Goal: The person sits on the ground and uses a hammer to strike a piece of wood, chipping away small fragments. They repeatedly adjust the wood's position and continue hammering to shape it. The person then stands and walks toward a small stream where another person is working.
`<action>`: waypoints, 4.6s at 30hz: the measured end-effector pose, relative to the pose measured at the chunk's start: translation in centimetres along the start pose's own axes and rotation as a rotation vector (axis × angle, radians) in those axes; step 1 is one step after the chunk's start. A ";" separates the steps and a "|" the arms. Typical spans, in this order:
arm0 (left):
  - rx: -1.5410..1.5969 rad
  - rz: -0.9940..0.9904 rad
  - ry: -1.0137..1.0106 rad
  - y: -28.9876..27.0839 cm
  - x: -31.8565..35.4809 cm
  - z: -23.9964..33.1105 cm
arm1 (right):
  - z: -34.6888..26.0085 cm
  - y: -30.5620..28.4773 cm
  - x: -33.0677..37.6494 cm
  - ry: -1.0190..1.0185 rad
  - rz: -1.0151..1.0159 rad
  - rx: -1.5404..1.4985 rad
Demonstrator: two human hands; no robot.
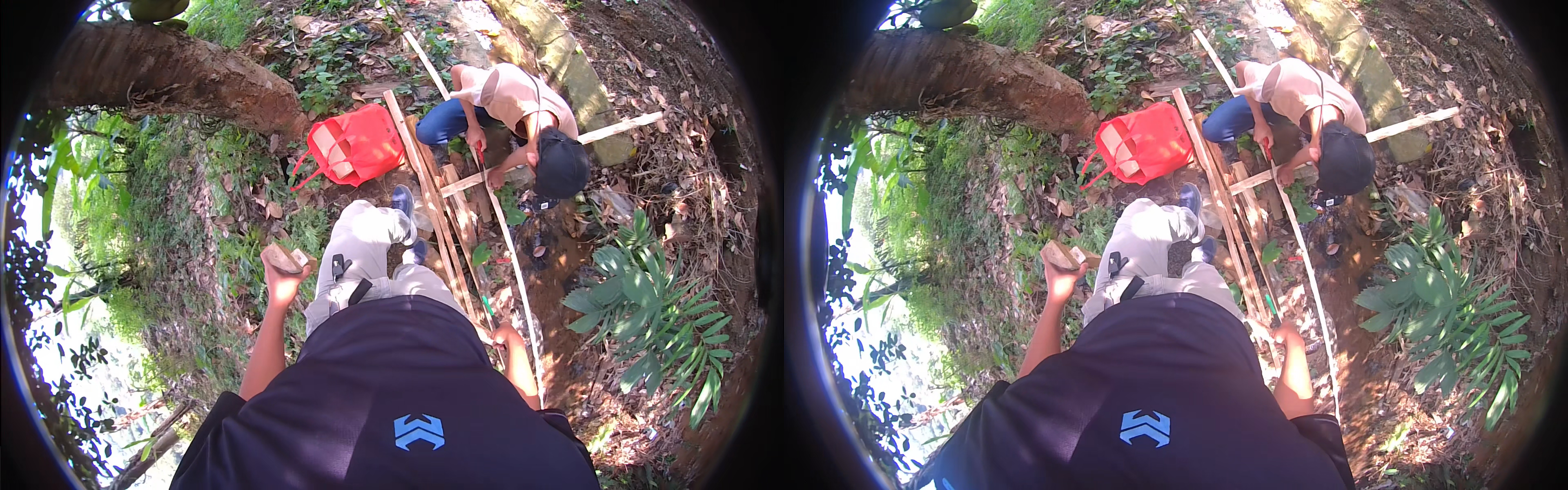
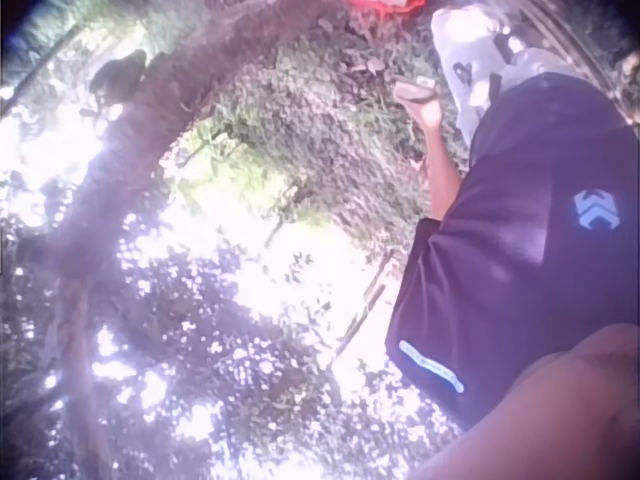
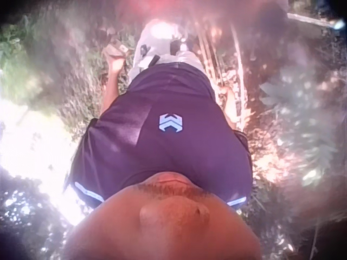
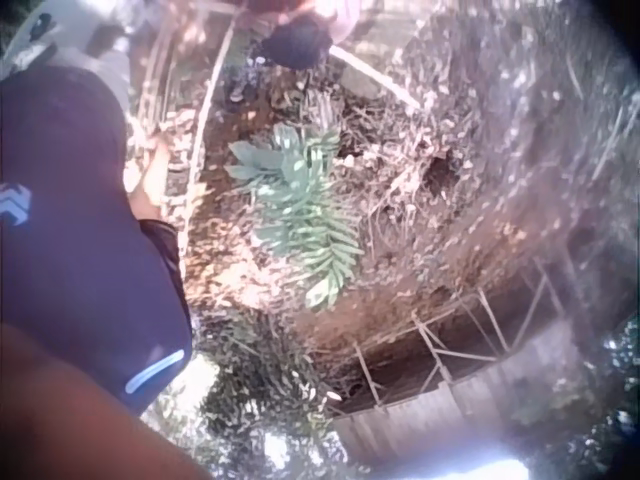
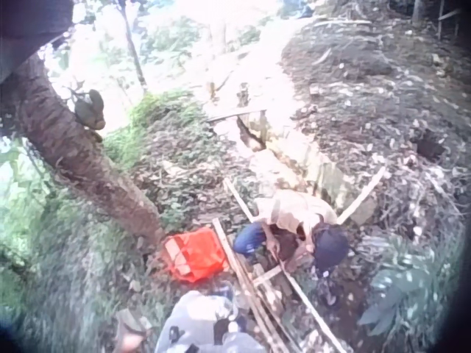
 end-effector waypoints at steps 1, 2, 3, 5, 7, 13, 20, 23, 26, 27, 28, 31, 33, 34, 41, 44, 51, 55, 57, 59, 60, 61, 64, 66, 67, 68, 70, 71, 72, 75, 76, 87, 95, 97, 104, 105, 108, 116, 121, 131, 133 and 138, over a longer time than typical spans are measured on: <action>-0.049 0.017 0.000 0.2 0.5 0.2 | -0.5 -0.4 0.1 -0.016 0.039 -0.012; 0.026 0.010 -0.055 0.3 1.0 0.3 | -1.1 -1.0 0.1 -0.031 0.077 -0.025; 0.022 0.024 -0.049 0.2 1.4 0.1 | -1.7 -1.5 0.5 -0.048 0.116 -0.041; 0.018 0.048 -0.032 0.4 1.9 -0.7 | -1.7 -2.3 -1.8 -0.067 0.172 0.066; -0.065 0.072 -0.037 0.1 2.1 -1.3 | -3.8 -4.0 -0.3 -0.092 0.214 0.127; -0.107 0.117 -0.108 -0.2 1.5 -1.8 | -6.6 -6.8 0.4 -0.110 0.271 0.217; -0.138 0.145 -0.097 -0.5 -0.6 -0.3 | -8.6 -8.2 -1.5 -0.113 0.261 0.347; -0.184 0.141 -0.116 -0.7 -1.6 0.2 | -10.1 -9.0 -1.0 -0.118 0.193 0.322; -0.205 0.143 -0.053 -0.2 -3.7 0.4 | -8.6 -10.6 -5.4 -0.237 0.143 0.298; -0.210 0.144 -0.075 -0.1 -4.5 0.5 | -10.1 -10.9 -4.4 -0.203 0.171 0.316; -0.216 0.147 -0.099 0.1 -5.2 0.8 | -12.3 -10.8 -1.6 -0.170 0.198 0.336; -0.156 0.113 -0.099 1.3 -9.2 0.4 | -18.4 -11.6 4.1 0.037 0.182 0.592; -0.128 0.099 -0.110 2.4 -12.2 0.5 | -17.8 -11.4 1.5 -0.017 0.297 0.779; -0.116 0.097 -0.117 3.0 -14.1 0.5 | -18.9 -11.5 2.0 0.008 0.248 0.792; -0.147 -0.048 -0.020 5.2 -27.4 6.5 | -22.3 -12.0 1.3 0.063 0.091 0.891; -0.232 -0.081 0.001 5.2 -33.4 8.0 | -26.9 -12.6 7.6 0.051 0.071 0.949; -0.373 -0.110 0.077 3.1 -46.0 16.7 | -30.5 -14.0 11.7 0.172 -0.039 0.831; -0.096 -0.140 0.099 4.1 -51.5 20.1 | -31.0 -12.8 13.0 0.103 -0.075 0.781; -0.012 -0.145 0.157 5.0 -54.0 22.1 | -28.8 -9.3 9.9 -0.017 -0.176 0.748; -0.216 -0.077 0.051 5.5 -55.3 23.6 | -24.1 -6.2 3.4 -0.104 -0.311 0.743; -0.257 -0.060 0.099 6.0 -56.4 24.4 | -25.4 -6.9 3.4 -0.109 -0.292 0.704; -0.306 -0.043 0.135 6.3 -57.3 25.3 | -27.5 -7.9 3.9 -0.101 -0.273 0.675; -0.238 -0.029 0.156 7.6 -60.6 26.8 | -34.2 -12.4 5.0 -0.042 -0.168 0.591; -0.239 -0.010 0.137 9.1 -63.8 28.5 | -39.8 -16.1 5.5 -0.018 -0.097 0.527; -0.213 -0.014 0.141 9.9 -65.9 29.4 | -42.6 -17.7 5.1 -0.014 -0.070 0.494; -0.187 -0.019 0.147 10.8 -68.3 30.3 | -44.9 -19.2 4.9 -0.011 -0.050 0.460; -0.296 -0.004 0.162 13.0 -74.1 32.5 | -49.3 -22.0 4.0 -0.005 -0.018 0.380; -0.333 -0.019 0.211 14.1 -77.6 34.0 | -52.0 -23.8 3.1 -0.008 0.001 0.340; -0.368 -0.039 0.258 15.8 -81.4 35.9 | -54.5 -25.5 2.3 -0.006 0.017 0.304; -0.455 -0.146 0.368 20.8 -92.5 43.3 | -62.1 -30.7 1.4 -0.007 0.051 0.180; -0.425 -0.180 0.415 22.3 -95.6 46.4 | -64.2 -32.0 1.5 0.000 0.056 0.148; -0.363 -0.109 0.686 31.0 -113.0 61.9 | -78.5 -46.1 3.6 0.022 0.144 -0.071; -0.344 0.014 0.230 29.9 -116.4 58.5 | -86.7 -56.3 3.8 0.000 0.213 -0.112; -0.356 0.054 0.094 29.9 -117.3 57.8 | -89.4 -59.0 3.1 -0.005 0.221 -0.113; -0.300 -0.019 -0.172 32.0 -123.5 56.6 | -97.5 -69.8 2.1 0.043 0.210 -0.091; -0.330 0.029 -0.053 32.6 -124.9 55.2 | -98.6 -71.5 2.5 0.049 0.203 -0.079; -0.294 -0.010 -0.116 34.3 -128.2 59.4 | -101.8 -76.1 3.5 0.063 0.182 -0.060; -0.170 0.050 -0.055 37.0 -135.9 61.3 | -110.2 -87.7 4.9 0.040 0.209 -0.002; -0.133 -0.012 0.097 41.3 -144.1 71.7 | -113.0 -90.7 3.5 0.037 0.225 -0.159; 0.200 0.177 -0.052 45.0 -156.6 71.5 | -142.8 -108.5 9.3 0.040 0.168 0.137; 0.166 0.152 -0.013 45.6 -160.9 73.2 | -147.0 -111.8 7.0 0.089 0.126 -0.008; 0.078 0.050 -0.102 44.2 -172.8 76.8 | -157.8 -120.1 -4.4 -0.012 0.246 0.021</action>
Point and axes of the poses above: each hand's wrist, its own x-axis away from the middle knuckle, its own y-axis out of the palm, z = x × y, the point moved 2 cm from there along -x, towards the middle knuckle, and after that the axes turned 1 degree about y, right-handed, at the moved point
